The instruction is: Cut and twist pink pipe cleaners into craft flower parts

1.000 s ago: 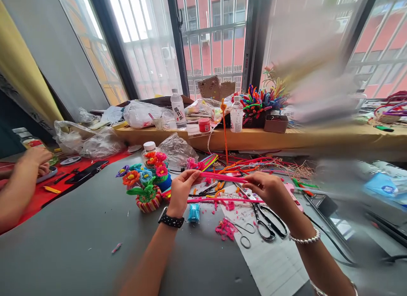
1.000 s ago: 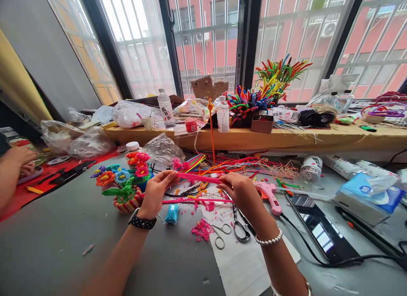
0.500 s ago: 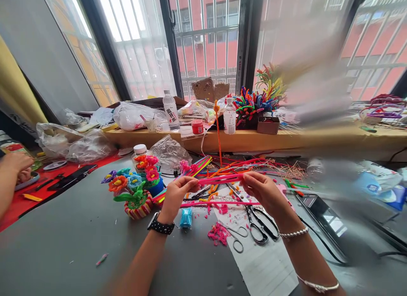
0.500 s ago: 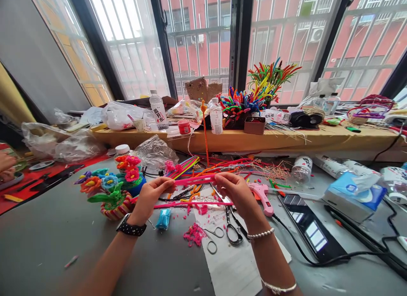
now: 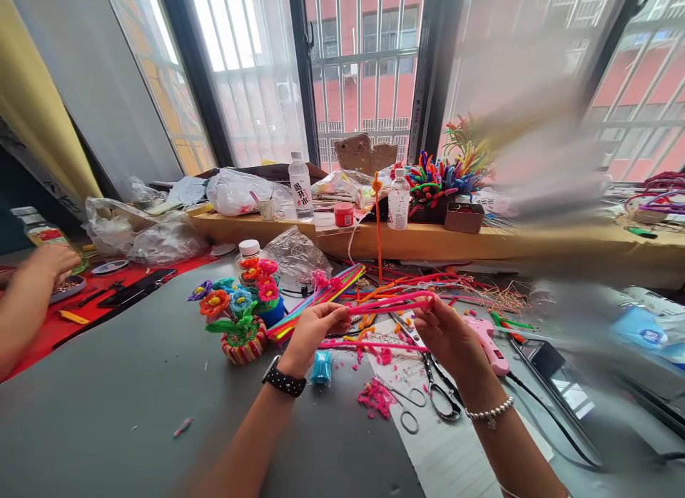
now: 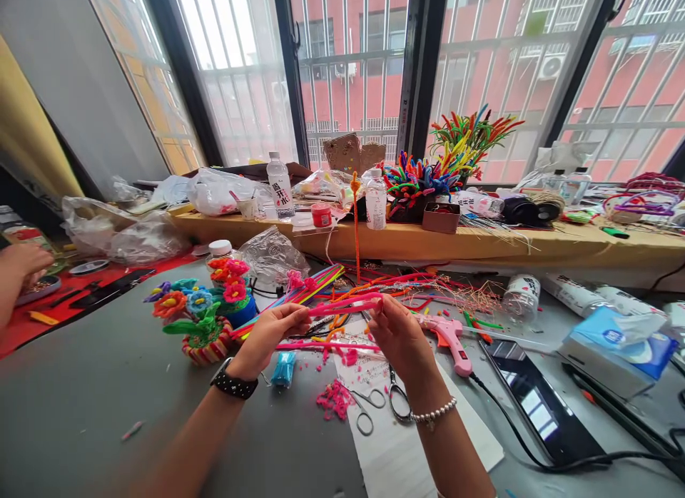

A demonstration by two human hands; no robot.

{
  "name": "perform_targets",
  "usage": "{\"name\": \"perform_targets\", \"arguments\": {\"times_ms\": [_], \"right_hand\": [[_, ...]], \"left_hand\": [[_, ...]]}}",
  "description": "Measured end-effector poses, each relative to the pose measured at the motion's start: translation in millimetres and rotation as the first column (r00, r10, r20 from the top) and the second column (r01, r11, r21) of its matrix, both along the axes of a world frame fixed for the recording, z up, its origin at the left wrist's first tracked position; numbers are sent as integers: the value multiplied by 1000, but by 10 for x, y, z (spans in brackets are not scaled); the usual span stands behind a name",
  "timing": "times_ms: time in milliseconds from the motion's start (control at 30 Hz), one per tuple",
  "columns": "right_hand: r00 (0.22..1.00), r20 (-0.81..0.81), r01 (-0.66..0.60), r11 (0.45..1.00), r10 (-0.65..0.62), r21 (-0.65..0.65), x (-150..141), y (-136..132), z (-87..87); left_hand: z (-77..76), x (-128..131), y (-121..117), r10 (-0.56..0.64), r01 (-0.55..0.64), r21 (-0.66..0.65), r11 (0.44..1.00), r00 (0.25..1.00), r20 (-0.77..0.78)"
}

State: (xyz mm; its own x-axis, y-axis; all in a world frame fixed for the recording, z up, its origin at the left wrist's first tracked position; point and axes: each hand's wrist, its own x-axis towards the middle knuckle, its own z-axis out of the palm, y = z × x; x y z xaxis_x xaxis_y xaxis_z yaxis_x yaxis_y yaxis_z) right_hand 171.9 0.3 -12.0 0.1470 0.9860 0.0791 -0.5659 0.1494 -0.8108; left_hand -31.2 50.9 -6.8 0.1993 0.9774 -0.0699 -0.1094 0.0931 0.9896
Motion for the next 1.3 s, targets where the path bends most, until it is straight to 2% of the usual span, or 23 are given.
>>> {"name": "perform_targets", "arguments": {"times_ms": [200,333,433,533,767,900,1000,1167,1300], "right_hand": [[995,-58,80,996,-78,40,-76,5,65],[999,-36,16,1000,-15,21,-61,-6,65],[991,93,-97,995,95,17,-25,-25,40],[930,325,-178,984,170,-5,39,-37,17],[849,506,-147,987,155,-57,240,-5,11],[736,655,-157,984,171,-80,276,-22,53],[667,735,-125,991,125,-55,288,-13,55],[517,853,-86,996,70,-30,324,-1,71],[385,923,-86,995,-11,48,355,-29,120]], "left_hand": [[-17,56,-43,6,-4,81,997,1000,-25],[13,46,-47,24,-26,113,993,1000,19],[40,8,-32,40,-50,100,994,995,95],[57,-31,-16,43,-53,71,996,990,132],[60,-55,-7,10,-17,50,999,990,143],[59,-46,-5,51,-63,70,996,986,156],[70,-39,-15,70,-83,82,993,987,146],[72,-34,-32,22,-30,77,997,996,91],[58,-50,-10,9,-9,121,993,1000,-5]]}}
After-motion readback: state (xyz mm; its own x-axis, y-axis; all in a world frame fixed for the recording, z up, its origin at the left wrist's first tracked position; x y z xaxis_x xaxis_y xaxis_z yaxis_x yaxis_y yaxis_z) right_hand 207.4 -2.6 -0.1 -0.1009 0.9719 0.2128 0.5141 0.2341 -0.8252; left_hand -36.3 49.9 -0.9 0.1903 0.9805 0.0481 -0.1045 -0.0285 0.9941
